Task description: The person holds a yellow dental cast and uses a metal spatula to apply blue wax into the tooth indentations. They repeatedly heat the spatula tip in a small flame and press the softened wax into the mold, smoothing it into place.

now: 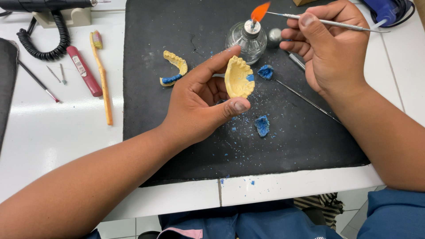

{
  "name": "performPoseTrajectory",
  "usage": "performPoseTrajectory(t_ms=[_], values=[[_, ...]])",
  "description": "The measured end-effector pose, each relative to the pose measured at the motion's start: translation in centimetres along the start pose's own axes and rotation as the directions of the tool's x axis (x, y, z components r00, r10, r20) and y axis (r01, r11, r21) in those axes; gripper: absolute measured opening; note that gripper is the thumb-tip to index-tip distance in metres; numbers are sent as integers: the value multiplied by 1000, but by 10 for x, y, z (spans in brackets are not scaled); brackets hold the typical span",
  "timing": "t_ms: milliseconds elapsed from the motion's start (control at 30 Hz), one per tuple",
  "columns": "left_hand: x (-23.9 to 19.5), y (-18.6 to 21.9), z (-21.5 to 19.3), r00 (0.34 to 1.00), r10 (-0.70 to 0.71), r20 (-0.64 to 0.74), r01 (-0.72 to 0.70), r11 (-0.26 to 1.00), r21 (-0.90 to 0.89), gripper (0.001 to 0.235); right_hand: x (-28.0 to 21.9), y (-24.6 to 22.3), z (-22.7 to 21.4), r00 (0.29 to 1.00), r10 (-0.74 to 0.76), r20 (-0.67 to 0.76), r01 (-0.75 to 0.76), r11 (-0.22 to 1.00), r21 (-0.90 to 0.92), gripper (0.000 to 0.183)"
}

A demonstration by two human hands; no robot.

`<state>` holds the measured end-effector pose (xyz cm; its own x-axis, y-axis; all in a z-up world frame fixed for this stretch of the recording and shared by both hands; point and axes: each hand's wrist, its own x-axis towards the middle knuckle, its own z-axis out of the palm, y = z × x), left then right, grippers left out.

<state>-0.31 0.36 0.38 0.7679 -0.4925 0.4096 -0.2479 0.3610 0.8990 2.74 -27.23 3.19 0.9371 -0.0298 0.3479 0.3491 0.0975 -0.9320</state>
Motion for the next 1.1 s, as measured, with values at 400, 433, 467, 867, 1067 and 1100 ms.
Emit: performPoseTrajectory(t_ms=[400, 433, 467, 867, 1067, 1100], values=[[1, 8, -1, 985, -76, 157, 112, 965, -239, 75, -5, -4, 0, 998, 53, -22, -50, 989, 139, 6], [1, 8, -2, 981, -92, 169, 136, 954, -268, 76, -9, -8, 0, 997, 71, -22, -66, 981, 183, 7], [0, 9, -3, 975, -127, 182, 177, 942, -287, 78, -17, -14, -1, 998, 59, 19, -62, 976, 210, 7], [-5, 8, -15, 896, -124, 426, 304, 871, -386, 72, -88, -93, 26, 931, 141, 337, -66, 973, -222, 31], [-6, 8, -16, 886, -95, 455, 269, 903, -336, 62, -88, -81, 12, 877, 14, 480, 82, 980, -180, 32], [-6, 8, -16, 884, -95, 458, 275, 898, -345, 61, -89, -80, 11, 877, 12, 480, 91, 978, -190, 32]])
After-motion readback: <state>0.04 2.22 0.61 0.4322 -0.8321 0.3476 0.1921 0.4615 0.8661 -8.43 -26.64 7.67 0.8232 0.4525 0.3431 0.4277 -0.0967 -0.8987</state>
